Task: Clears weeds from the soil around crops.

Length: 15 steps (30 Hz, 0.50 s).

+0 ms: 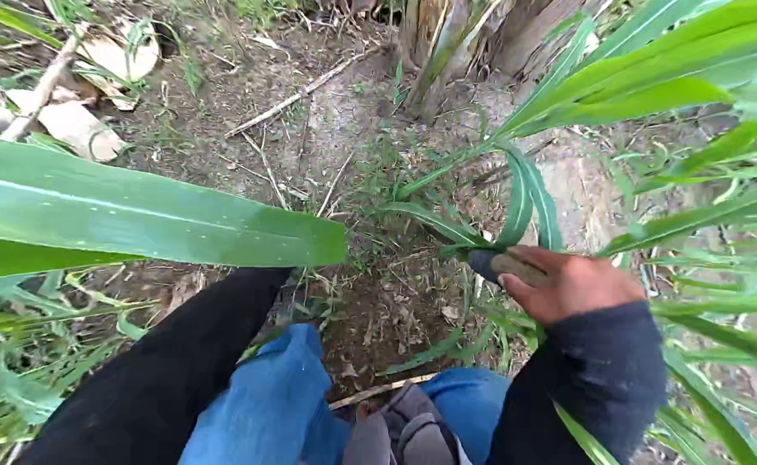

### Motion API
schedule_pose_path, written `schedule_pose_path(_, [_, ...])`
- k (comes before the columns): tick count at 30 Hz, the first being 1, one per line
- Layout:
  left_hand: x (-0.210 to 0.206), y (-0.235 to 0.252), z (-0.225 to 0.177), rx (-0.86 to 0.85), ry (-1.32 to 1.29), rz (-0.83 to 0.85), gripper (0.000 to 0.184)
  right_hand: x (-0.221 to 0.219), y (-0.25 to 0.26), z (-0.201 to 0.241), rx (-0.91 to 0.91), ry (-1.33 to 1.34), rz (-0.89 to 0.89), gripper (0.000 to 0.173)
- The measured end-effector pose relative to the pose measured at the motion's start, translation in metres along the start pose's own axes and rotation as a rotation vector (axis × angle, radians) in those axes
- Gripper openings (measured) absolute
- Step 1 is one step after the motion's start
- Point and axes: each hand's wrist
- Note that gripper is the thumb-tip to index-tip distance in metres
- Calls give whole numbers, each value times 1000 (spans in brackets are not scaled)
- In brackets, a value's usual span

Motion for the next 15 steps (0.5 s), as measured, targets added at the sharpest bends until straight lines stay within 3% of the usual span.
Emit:
schedule_pose_path(1, [2,5,-16,91,-86,49,46,-5,0,1,34,36,-95,44])
schedule_pose_path(2, [-7,14,-21,67,-122,62,48,-7,1,2,66,58,-175,42])
schedule_pose_path(4, [-36,44,-16,-166,100,90,57,-5,9,4,124,91,-283,37])
schedule_pose_path(6, [-64,54,-38,-362,390,179,63,-3,16,0,167,135,-322,31])
schedule_pose_path(10, [-89,44,-109,-573,585,270,39,-4,23,-31,151,198,-298,28])
schedule_pose_path(15, [-94,110,-135,-569,729,85,45,-13,26,-64,129,261,-324,31])
Point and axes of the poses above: each hand's wrist, its own y-axis towards the middle knuckle, its own x-axis out of the back of the hand, z = x × y, and after that the axes turned 3 degrees about -z, right-handed
